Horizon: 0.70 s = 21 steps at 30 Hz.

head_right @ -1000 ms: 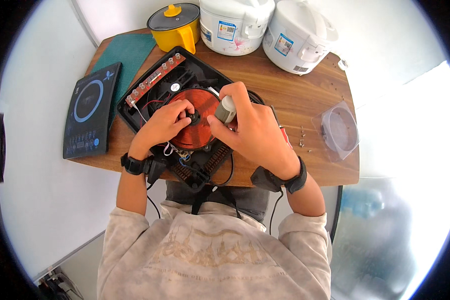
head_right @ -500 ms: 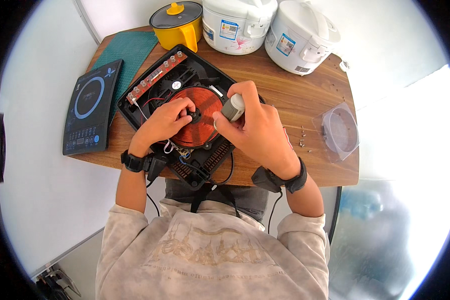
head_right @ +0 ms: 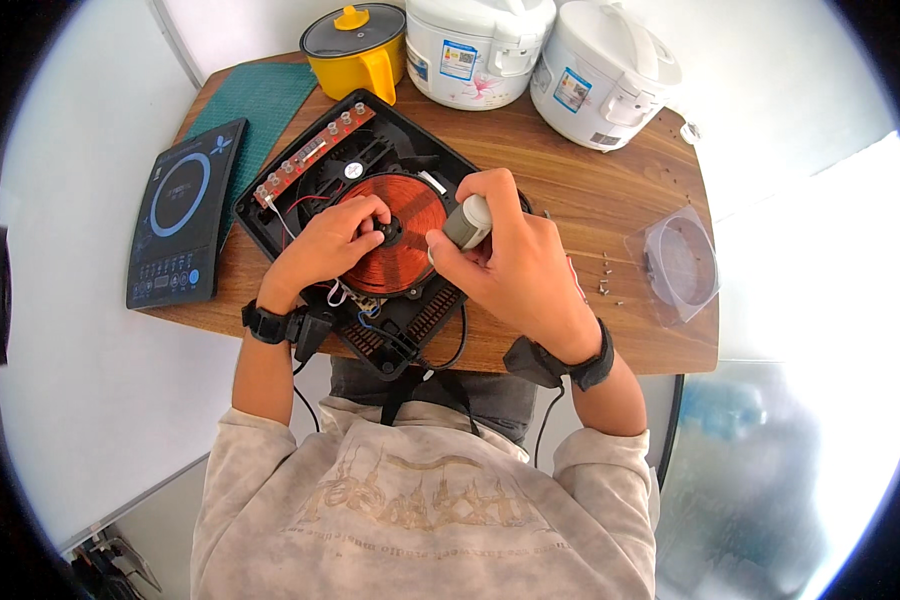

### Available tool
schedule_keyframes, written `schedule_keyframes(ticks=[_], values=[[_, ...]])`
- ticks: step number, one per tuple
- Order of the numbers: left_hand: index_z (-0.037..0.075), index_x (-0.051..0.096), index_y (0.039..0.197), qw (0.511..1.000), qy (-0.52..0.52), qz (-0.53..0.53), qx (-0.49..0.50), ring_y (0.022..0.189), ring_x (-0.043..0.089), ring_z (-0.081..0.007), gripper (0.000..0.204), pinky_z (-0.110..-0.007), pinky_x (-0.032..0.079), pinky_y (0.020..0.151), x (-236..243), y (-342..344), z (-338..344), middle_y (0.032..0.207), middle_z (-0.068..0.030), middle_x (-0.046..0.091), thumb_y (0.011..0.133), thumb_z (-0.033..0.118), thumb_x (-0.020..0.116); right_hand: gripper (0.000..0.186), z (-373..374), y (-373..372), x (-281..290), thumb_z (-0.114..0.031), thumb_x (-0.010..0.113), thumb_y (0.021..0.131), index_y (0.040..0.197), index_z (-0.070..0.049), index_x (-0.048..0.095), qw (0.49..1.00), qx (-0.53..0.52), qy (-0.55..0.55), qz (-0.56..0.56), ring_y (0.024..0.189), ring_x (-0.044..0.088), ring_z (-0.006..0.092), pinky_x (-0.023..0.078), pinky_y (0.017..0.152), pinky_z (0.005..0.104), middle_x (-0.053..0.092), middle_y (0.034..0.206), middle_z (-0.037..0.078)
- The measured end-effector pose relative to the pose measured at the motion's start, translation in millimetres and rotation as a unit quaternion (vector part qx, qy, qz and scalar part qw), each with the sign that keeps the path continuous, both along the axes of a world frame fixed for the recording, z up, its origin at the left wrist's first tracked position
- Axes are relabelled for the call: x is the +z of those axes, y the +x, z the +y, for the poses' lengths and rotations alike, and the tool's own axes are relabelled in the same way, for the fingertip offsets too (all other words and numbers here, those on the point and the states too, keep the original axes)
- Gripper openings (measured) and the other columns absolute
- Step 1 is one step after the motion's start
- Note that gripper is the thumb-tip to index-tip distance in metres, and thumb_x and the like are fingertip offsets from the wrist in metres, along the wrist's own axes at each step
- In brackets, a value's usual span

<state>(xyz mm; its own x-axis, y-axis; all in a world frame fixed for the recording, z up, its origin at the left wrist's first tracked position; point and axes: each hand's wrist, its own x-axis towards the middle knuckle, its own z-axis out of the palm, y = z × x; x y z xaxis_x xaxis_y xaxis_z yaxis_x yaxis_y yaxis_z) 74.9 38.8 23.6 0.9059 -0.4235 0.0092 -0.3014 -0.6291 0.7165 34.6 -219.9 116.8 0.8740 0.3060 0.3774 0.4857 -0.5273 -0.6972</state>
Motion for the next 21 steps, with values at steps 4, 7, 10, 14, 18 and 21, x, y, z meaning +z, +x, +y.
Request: schedule_keyframes(ticks=[4, 7, 10, 14, 18, 21], values=[[0.008, 0.060, 0.108, 1.000, 0.006, 0.005, 0.002, 0.083, 0.065, -0.0233, 0.016, -0.037, 0.052, 0.075, 1.7, 0.8, -1.2, 0.088, -0.0065, 0.062, 0.094, 0.010, 0.066, 0.041, -1.3, 2.5, -6.1, -0.019, 0.080, 0.089, 0.114, -0.008, 0.049, 1.000, -0.004, 0.004, 0.001, 0.059, 0.071, 0.0220, 0.057, 0.055, 0.0328, 0.067, 0.072, 0.009], [0.008, 0.059, 0.108, 1.000, 0.005, 0.006, 0.002, 0.082, 0.065, -0.0232, 0.016, -0.037, 0.052, 0.075, 1.8, 0.3, -0.9, 0.088, -0.0064, 0.062, 0.094, 0.010, 0.066, 0.041, -1.4, 1.8, -5.7, -0.019, 0.080, 0.089, 0.113, -0.008, 0.049, 1.000, -0.005, -0.002, -0.003, 0.059, 0.071, 0.0218, 0.056, 0.055, 0.0327, 0.067, 0.072, 0.009], [0.008, 0.059, 0.108, 1.000, 0.009, -0.001, 0.000, 0.081, 0.065, -0.0232, 0.016, -0.037, 0.052, 0.075, 1.7, -0.3, -0.6, 0.087, -0.0063, 0.062, 0.094, 0.010, 0.066, 0.041, -1.7, 0.3, -5.2, -0.019, 0.080, 0.088, 0.112, -0.008, 0.049, 1.000, -0.016, 0.004, -0.015, 0.058, 0.071, 0.0217, 0.056, 0.055, 0.0327, 0.067, 0.072, 0.009], [0.008, 0.059, 0.108, 1.000, 0.000, -0.007, 0.000, 0.080, 0.064, -0.0233, 0.016, -0.037, 0.052, 0.075, -2.4, 0.5, 0.7, 0.087, -0.0063, 0.062, 0.094, 0.010, 0.066, 0.041, -3.0, 2.5, -4.0, -0.019, 0.081, 0.088, 0.112, -0.008, 0.049, 0.999, -0.024, 0.030, -0.019, 0.057, 0.070, 0.0217, 0.056, 0.054, 0.0328, 0.067, 0.071, 0.009], [0.008, 0.060, 0.108, 1.000, 0.006, -0.006, -0.003, 0.080, 0.064, -0.0236, 0.016, -0.037, 0.051, 0.075, -2.1, 2.0, -0.3, 0.087, -0.0063, 0.062, 0.094, 0.010, 0.066, 0.041, -2.8, 3.3, -10.0, -0.019, 0.081, 0.088, 0.111, -0.008, 0.049, 0.999, -0.020, -0.005, -0.026, 0.056, 0.069, 0.0214, 0.055, 0.053, 0.0326, 0.066, 0.070, 0.009], [0.008, 0.060, 0.108, 1.000, 0.007, -0.011, -0.004, 0.080, 0.065, -0.0239, 0.016, -0.038, 0.051, 0.075, -3.2, 0.9, 0.6, 0.087, -0.0064, 0.062, 0.093, 0.010, 0.066, 0.041, -3.5, 1.7, -7.8, -0.019, 0.081, 0.088, 0.111, -0.007, 0.049, 0.999, -0.024, 0.004, -0.021, 0.056, 0.069, 0.0210, 0.054, 0.053, 0.0326, 0.066, 0.069, 0.009]])
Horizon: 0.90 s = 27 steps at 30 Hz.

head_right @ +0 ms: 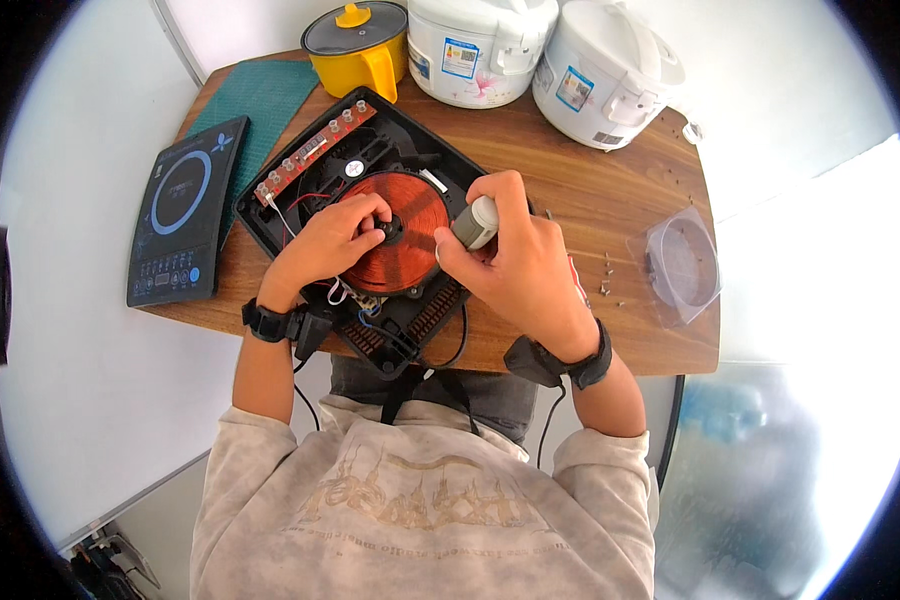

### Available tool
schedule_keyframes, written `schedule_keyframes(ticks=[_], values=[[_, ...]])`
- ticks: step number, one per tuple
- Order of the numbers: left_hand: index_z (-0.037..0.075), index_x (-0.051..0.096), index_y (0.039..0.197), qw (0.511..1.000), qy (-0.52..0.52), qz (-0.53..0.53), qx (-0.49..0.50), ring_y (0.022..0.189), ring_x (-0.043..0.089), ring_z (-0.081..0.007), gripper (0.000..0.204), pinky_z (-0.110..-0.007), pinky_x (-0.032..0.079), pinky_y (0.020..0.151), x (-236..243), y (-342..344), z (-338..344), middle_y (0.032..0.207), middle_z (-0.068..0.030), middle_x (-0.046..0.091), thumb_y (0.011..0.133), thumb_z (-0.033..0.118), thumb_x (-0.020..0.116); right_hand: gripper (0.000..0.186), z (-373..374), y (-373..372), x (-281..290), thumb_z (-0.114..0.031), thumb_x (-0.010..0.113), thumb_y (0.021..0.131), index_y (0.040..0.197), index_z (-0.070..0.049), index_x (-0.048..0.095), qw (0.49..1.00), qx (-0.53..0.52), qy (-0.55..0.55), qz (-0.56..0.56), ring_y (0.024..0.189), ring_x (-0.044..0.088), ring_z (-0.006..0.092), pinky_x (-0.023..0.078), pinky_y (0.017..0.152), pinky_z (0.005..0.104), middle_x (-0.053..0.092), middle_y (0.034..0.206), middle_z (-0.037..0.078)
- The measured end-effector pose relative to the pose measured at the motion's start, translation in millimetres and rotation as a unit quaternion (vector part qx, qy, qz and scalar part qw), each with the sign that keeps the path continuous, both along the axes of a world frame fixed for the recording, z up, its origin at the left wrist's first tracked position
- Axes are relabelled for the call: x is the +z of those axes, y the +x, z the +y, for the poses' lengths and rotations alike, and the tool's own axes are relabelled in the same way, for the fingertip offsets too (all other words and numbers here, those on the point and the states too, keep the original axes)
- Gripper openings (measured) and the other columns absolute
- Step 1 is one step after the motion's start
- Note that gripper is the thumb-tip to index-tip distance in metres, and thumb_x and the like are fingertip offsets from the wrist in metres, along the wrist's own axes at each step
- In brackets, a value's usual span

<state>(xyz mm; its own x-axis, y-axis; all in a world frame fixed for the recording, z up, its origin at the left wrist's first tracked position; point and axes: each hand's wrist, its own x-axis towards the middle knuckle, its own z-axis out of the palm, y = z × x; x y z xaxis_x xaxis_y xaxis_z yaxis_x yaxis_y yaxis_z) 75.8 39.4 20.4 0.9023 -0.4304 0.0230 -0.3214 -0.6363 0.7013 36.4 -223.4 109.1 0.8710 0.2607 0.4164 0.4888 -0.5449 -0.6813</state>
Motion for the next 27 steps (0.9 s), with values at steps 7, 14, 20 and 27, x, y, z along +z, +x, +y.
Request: schedule_keyframes(ticks=[7, 14, 20, 27], values=[[0.008, 0.060, 0.109, 1.000, -0.002, 0.004, 0.003, 0.081, 0.065, -0.0239, 0.017, -0.038, 0.052, 0.075, 0.9, -0.2, -0.8, 0.087, -0.0064, 0.062, 0.093, 0.010, 0.066, 0.040, 0.0, 0.8, -0.1, -0.020, 0.079, 0.089, 0.112, -0.007, 0.049, 1.000, -0.003, 0.014, 0.019, 0.057, 0.069, 0.0212, 0.054, 0.053, 0.0334, 0.066, 0.069, 0.010], [0.008, 0.060, 0.109, 1.000, -0.010, -0.014, -0.002, 0.081, 0.065, -0.0236, 0.017, -0.038, 0.052, 0.075, -2.2, 0.1, 1.0, 0.087, -0.0064, 0.062, 0.093, 0.010, 0.066, 0.040, 0.1, 1.8, -2.1, -0.020, 0.079, 0.089, 0.112, -0.007, 0.049, 1.000, -0.009, 0.017, 0.017, 0.058, 0.070, 0.0254, 0.054, 0.054, 0.0343, 0.065, 0.070, 0.011], [0.008, 0.060, 0.109, 1.000, -0.003, -0.007, 0.000, 0.082, 0.065, -0.0243, 0.018, -0.038, 0.052, 0.075, -0.5, 0.0, -0.2, 0.087, -0.0068, 0.063, 0.093, 0.010, 0.066, 0.041, -0.5, 2.7, -6.4, -0.020, 0.080, 0.088, 0.111, -0.007, 0.049, 1.000, -0.007, 0.012, 0.021, 0.057, 0.069, 0.0257, 0.054, 0.054, 0.0349, 0.065, 0.069, 0.011], [0.008, 0.060, 0.109, 1.000, -0.006, -0.008, -0.001, 0.083, 0.065, -0.0245, 0.018, -0.038, 0.052, 0.076, -0.5, 0.0, 0.1, 0.088, -0.0069, 0.064, 0.093, 0.009, 0.065, 0.041, -2.1, 2.6, -1.9, -0.020, 0.081, 0.088, 0.110, -0.007, 0.050, 1.000, -0.005, 0.020, -0.002, 0.056, 0.068, 0.0243, 0.053, 0.053, 0.0346, 0.064, 0.069, 0.011]])
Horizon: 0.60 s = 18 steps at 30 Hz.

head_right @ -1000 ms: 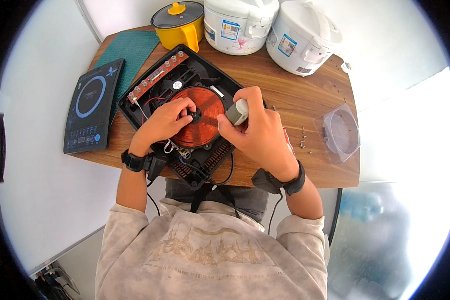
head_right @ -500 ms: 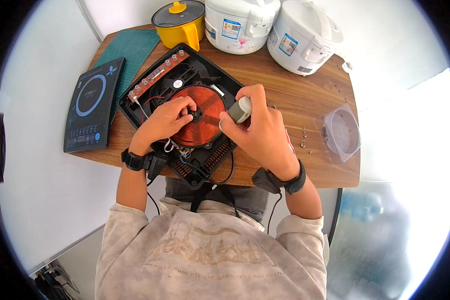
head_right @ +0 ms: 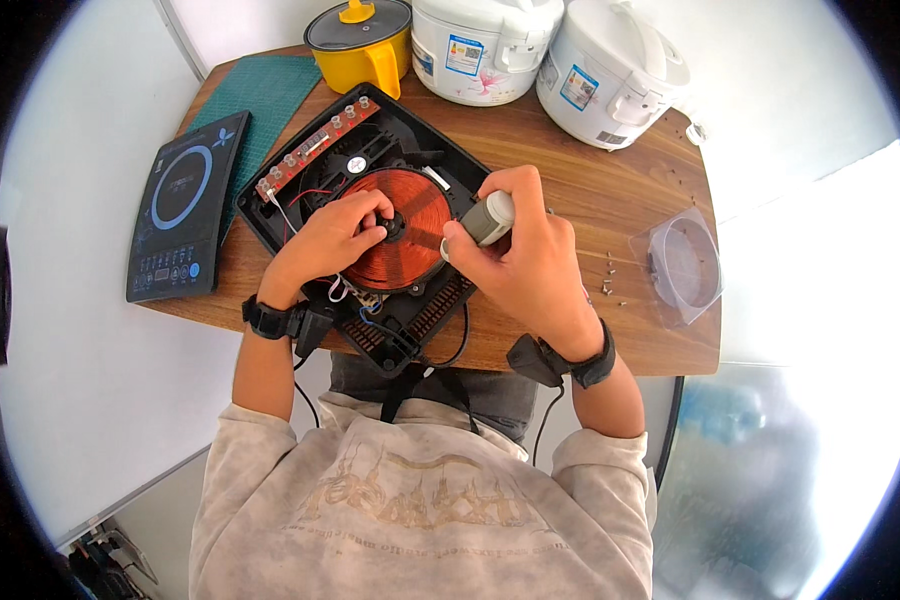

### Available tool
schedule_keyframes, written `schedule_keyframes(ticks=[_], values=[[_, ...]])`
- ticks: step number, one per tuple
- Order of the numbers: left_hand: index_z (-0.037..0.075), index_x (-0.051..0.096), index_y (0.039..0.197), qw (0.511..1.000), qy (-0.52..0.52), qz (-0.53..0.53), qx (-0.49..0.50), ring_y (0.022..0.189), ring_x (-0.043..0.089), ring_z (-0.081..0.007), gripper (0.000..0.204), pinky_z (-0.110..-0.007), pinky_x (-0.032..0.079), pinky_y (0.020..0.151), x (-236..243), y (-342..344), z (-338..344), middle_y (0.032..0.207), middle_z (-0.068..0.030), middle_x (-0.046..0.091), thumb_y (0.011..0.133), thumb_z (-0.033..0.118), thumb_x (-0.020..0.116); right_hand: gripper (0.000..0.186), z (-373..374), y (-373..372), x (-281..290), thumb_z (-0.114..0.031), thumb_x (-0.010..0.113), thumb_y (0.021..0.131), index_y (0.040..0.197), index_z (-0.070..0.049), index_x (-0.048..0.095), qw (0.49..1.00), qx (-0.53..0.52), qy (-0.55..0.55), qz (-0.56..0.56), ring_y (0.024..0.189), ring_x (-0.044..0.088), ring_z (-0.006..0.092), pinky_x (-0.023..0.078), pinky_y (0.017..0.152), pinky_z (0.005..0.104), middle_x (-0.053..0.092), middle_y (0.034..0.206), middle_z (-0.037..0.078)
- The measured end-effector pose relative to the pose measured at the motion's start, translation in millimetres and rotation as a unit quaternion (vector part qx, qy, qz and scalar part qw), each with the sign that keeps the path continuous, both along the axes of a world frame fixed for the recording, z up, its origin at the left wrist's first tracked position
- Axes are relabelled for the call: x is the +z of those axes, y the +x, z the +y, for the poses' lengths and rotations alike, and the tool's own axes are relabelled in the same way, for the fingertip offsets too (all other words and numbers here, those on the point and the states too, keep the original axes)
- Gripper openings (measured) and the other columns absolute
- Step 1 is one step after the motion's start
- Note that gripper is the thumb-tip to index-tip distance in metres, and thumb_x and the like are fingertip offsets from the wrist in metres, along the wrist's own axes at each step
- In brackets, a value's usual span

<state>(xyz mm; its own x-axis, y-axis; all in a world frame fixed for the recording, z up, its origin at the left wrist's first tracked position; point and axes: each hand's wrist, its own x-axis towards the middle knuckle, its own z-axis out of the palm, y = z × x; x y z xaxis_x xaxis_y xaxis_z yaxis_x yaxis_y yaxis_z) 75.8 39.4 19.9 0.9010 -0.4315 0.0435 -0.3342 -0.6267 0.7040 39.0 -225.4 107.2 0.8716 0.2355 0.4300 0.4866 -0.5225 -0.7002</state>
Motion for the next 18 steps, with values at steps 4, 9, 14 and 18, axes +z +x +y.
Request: schedule_keyframes(ticks=[4, 9, 14, 18], values=[[0.008, 0.059, 0.109, 1.000, 0.001, 0.010, 0.002, 0.084, 0.065, -0.0242, 0.017, -0.038, 0.052, 0.076, 2.5, -1.2, -0.2, 0.088, -0.0068, 0.063, 0.093, 0.010, 0.065, 0.041, 0.6, -1.3, -0.4, -0.020, 0.081, 0.088, 0.110, -0.007, 0.049, 1.000, 0.000, -0.002, 0.021, 0.056, 0.069, 0.0249, 0.053, 0.053, 0.0351, 0.064, 0.070, 0.010], [0.007, 0.060, 0.109, 1.000, -0.008, 0.005, 0.000, 0.079, 0.061, -0.0222, 0.019, -0.036, 0.050, 0.075, 1.5, -1.1, -0.5, 0.087, -0.0066, 0.059, 0.092, 0.009, 0.067, 0.041, 1.1, -0.1, -2.2, -0.020, 0.081, 0.088, 0.111, -0.007, 0.049, 1.000, -0.005, -0.006, 0.021, 0.057, 0.069, 0.0256, 0.054, 0.053, 0.0346, 0.065, 0.070, 0.012], [0.008, 0.059, 0.108, 1.000, 0.006, 0.022, 0.007, 0.083, 0.065, -0.0239, 0.016, -0.038, 0.052, 0.076, 7.8, -2.2, -1.5, 0.088, -0.0067, 0.063, 0.093, 0.009, 0.065, 0.043, 6.3, -2.9, 5.7, -0.025, 0.083, 0.086, 0.109, -0.007, 0.052, 0.999, 0.003, -0.031, 0.036, 0.059, 0.069, 0.0277, 0.053, 0.054, 0.0364, 0.066, 0.072, 0.012], [0.008, 0.060, 0.108, 1.000, 0.005, 0.013, 0.003, 0.082, 0.065, -0.0239, 0.016, -0.038, 0.052, 0.076, 7.3, -2.9, -1.0, 0.088, -0.0066, 0.063, 0.093, 0.010, 0.065, 0.040, 7.9, -4.6, 14.4, -0.028, 0.086, 0.084, 0.104, -0.006, 0.058, 0.995, 0.055, -0.069, -0.048, 0.067, 0.066, 0.0277, 0.053, 0.059, 0.0363, 0.064, 0.081, 0.010]])
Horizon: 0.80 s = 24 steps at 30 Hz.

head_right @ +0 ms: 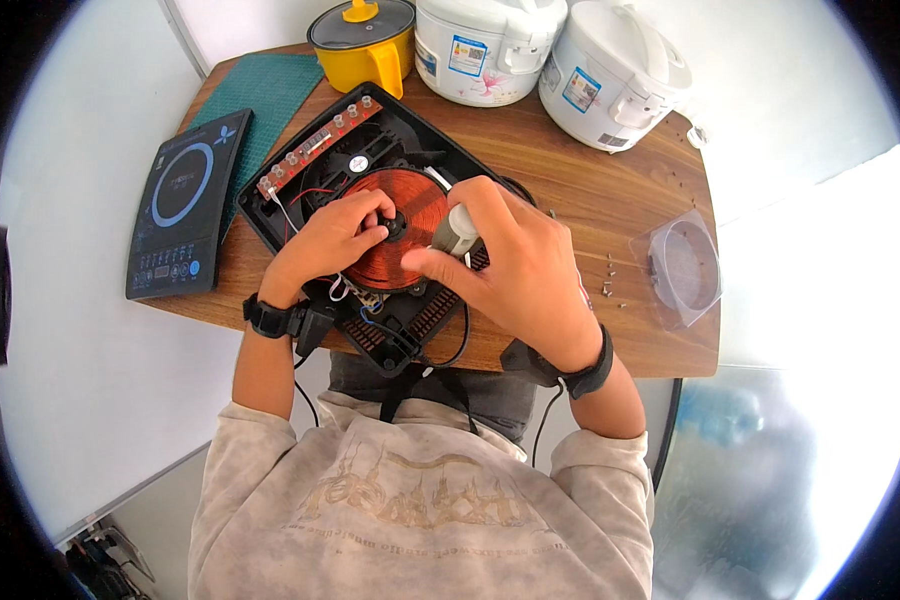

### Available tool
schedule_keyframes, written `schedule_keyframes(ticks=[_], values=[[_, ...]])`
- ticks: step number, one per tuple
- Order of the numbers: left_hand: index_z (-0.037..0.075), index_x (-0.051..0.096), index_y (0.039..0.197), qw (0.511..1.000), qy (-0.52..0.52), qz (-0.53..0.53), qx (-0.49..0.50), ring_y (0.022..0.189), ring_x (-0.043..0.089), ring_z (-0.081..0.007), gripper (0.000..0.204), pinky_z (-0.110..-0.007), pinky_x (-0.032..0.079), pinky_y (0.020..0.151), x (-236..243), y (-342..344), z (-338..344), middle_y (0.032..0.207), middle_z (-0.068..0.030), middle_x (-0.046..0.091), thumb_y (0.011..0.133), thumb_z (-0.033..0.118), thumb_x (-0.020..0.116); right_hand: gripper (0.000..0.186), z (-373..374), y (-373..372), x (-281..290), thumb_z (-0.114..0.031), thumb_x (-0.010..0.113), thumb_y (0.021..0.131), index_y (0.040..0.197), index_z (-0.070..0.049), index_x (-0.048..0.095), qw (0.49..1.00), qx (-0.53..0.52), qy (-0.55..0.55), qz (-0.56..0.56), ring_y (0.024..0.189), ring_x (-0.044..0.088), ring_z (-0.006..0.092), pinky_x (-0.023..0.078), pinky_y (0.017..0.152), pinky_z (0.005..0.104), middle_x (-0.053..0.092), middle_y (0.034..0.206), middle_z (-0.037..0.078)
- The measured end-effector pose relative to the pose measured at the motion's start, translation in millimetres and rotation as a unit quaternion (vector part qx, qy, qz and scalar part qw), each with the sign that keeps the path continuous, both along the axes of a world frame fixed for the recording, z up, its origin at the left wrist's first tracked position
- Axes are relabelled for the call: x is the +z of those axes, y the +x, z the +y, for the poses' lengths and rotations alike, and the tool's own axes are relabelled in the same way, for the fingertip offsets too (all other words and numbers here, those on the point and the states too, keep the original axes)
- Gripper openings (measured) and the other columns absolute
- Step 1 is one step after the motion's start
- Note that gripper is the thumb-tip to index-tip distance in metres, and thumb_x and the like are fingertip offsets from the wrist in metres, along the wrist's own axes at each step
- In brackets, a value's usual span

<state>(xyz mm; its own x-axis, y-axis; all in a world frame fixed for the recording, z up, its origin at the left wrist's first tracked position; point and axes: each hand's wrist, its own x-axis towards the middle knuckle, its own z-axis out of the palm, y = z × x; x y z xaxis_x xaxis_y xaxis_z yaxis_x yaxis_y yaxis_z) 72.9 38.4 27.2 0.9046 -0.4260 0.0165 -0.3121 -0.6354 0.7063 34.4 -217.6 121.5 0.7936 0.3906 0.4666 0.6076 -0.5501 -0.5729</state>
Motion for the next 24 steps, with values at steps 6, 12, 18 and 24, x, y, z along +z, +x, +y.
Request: schedule_keyframes(ticks=[6, 12, 18, 24], values=[[0.008, 0.060, 0.108, 1.000, -0.008, -0.010, -0.004, 0.082, 0.066, -0.0243, 0.016, -0.038, 0.052, 0.076, -4.2, 1.3, 0.9, 0.088, -0.0065, 0.064, 0.093, 0.010, 0.066, 0.036, 5.0, -1.9, 0.5, -0.019, 0.088, 0.080, 0.106, -0.005, 0.068, 0.996, -0.004, 0.029, -0.082, 0.073, 0.060, 0.0257, 0.052, 0.065, 0.0362, 0.059, 0.093, 0.009], [0.008, 0.060, 0.108, 1.000, -0.015, -0.018, -0.005, 0.083, 0.066, -0.0247, 0.016, -0.038, 0.052, 0.076, -6.2, 1.0, 1.6, 0.089, -0.0071, 0.064, 0.093, 0.010, 0.065, 0.047, 10.6, 2.6, -0.2, -0.014, 0.090, 0.078, 0.118, -0.006, 0.067, 0.993, 0.023, 0.084, -0.086, 0.082, 0.067, 0.0257, 0.056, 0.071, 0.0362, 0.066, 0.105, 0.010], [0.008, 0.060, 0.108, 1.000, -0.016, -0.006, -0.002, 0.082, 0.066, -0.0248, 0.016, -0.038, 0.052, 0.076, -4.6, 0.7, 1.1, 0.090, -0.0077, 0.064, 0.093, 0.010, 0.065, 0.051, 9.3, 5.3, -17.7, -0.014, 0.091, 0.076, 0.116, -0.005, 0.061, 0.993, 0.035, 0.108, -0.040, 0.085, 0.071, 0.0261, 0.058, 0.073, 0.0337, 0.069, 0.121, 0.013], [0.007, 0.060, 0.109, 1.000, -0.022, -0.005, 0.002, 0.081, 0.063, -0.0234, 0.017, -0.037, 0.051, 0.075, -3.6, -0.6, 0.8, 0.089, -0.0074, 0.062, 0.093, 0.010, 0.066, 0.047, 18.4, 10.8, -12.1, -0.012, 0.094, 0.072, 0.108, -0.005, 0.063, 0.983, 0.048, 0.109, -0.143, 0.076, 0.066, 0.0198, 0.056, 0.066, 0.0311, 0.066, 0.115, 0.012]])
